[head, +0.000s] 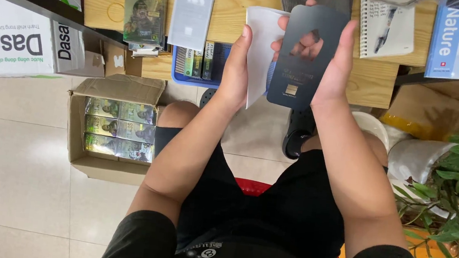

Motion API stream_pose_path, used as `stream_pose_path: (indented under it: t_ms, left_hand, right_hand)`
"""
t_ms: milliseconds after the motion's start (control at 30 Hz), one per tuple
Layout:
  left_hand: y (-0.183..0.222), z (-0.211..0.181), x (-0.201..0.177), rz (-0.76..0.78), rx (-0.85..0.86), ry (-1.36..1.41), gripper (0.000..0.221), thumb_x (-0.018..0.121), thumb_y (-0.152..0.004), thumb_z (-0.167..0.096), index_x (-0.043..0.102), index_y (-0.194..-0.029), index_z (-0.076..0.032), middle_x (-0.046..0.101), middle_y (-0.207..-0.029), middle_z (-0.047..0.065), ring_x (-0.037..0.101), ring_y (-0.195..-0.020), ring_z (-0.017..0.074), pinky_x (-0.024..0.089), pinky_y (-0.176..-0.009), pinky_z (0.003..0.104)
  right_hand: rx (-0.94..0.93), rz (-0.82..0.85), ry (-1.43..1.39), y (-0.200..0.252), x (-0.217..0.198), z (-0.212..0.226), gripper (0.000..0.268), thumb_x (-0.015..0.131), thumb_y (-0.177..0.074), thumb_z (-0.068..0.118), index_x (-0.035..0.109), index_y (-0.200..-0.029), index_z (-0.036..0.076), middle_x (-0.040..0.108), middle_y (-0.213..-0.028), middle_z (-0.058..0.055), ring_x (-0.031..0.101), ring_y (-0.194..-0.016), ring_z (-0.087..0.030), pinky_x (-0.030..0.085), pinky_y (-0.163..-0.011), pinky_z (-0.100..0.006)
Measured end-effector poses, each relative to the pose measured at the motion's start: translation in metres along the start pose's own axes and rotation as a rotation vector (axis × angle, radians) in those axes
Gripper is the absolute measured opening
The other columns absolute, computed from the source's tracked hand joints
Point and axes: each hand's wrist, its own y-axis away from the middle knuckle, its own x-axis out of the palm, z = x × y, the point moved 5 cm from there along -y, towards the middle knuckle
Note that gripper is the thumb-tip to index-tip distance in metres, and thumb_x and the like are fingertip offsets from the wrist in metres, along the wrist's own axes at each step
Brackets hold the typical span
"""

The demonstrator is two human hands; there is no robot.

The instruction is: The person wipes the front and back of a boxed screen protector with a cloth, then removes a new screen protector from a white sleeve and continues wiping it with the cloth.

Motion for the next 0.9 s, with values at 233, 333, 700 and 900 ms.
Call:
stream_pose_path:
  t_ms: [233, 333, 700, 900]
  left_hand:
    - [-0.002, 0.002, -0.005, -0.006, 0.002, 0.007, 0.053, 0.054, -0.098, -0.059, 0.061, -0.109, -0.009, 0.059, -0.087, 0.001, 0.052, -0.077, 0.013, 0.041, -0.07, 0.028]
    - [0.0, 0.003, -0.004, -0.013, -0.011, 0.017, 0.055, 0.055, -0.097, -0.061, 0.061, -0.112, -0.008, 0.059, -0.087, 0.001, 0.053, -0.077, 0.0127, 0.042, -0.07, 0.028]
    - [0.003, -0.003, 0.003, 0.004, -0.002, -0.014, 0.055, 0.055, -0.096, -0.061, 0.061, -0.111, -0.009, 0.055, -0.084, -0.001, 0.05, -0.071, 0.011, 0.041, -0.063, 0.027]
    - [0.001, -0.004, 0.005, -0.001, -0.011, 0.004, 0.051, 0.054, -0.094, -0.061, 0.058, -0.097, -0.01, 0.055, -0.081, -0.001, 0.053, -0.068, 0.0115, 0.042, -0.062, 0.028]
  right_hand:
    - [-0.027, 0.031, 0.017, 0.0, 0.005, 0.002, 0.076, 0.055, -0.079, 0.07, 0.06, -0.137, 0.021, 0.073, -0.126, -0.022, 0.074, -0.092, -0.042, 0.062, -0.078, -0.048]
    - [-0.034, 0.007, 0.027, 0.002, 0.005, 0.001, 0.077, 0.054, -0.079, 0.07, 0.059, -0.138, 0.021, 0.073, -0.126, -0.023, 0.074, -0.091, -0.042, 0.061, -0.078, -0.048]
    - [-0.033, 0.008, 0.047, 0.003, 0.005, 0.0, 0.078, 0.057, -0.077, 0.072, 0.06, -0.136, 0.022, 0.073, -0.125, -0.02, 0.073, -0.092, -0.04, 0.06, -0.08, -0.047]
    - [-0.036, -0.009, 0.045, 0.002, 0.008, 0.001, 0.079, 0.056, -0.076, 0.072, 0.06, -0.137, 0.021, 0.073, -0.124, -0.021, 0.073, -0.091, -0.04, 0.06, -0.08, -0.048]
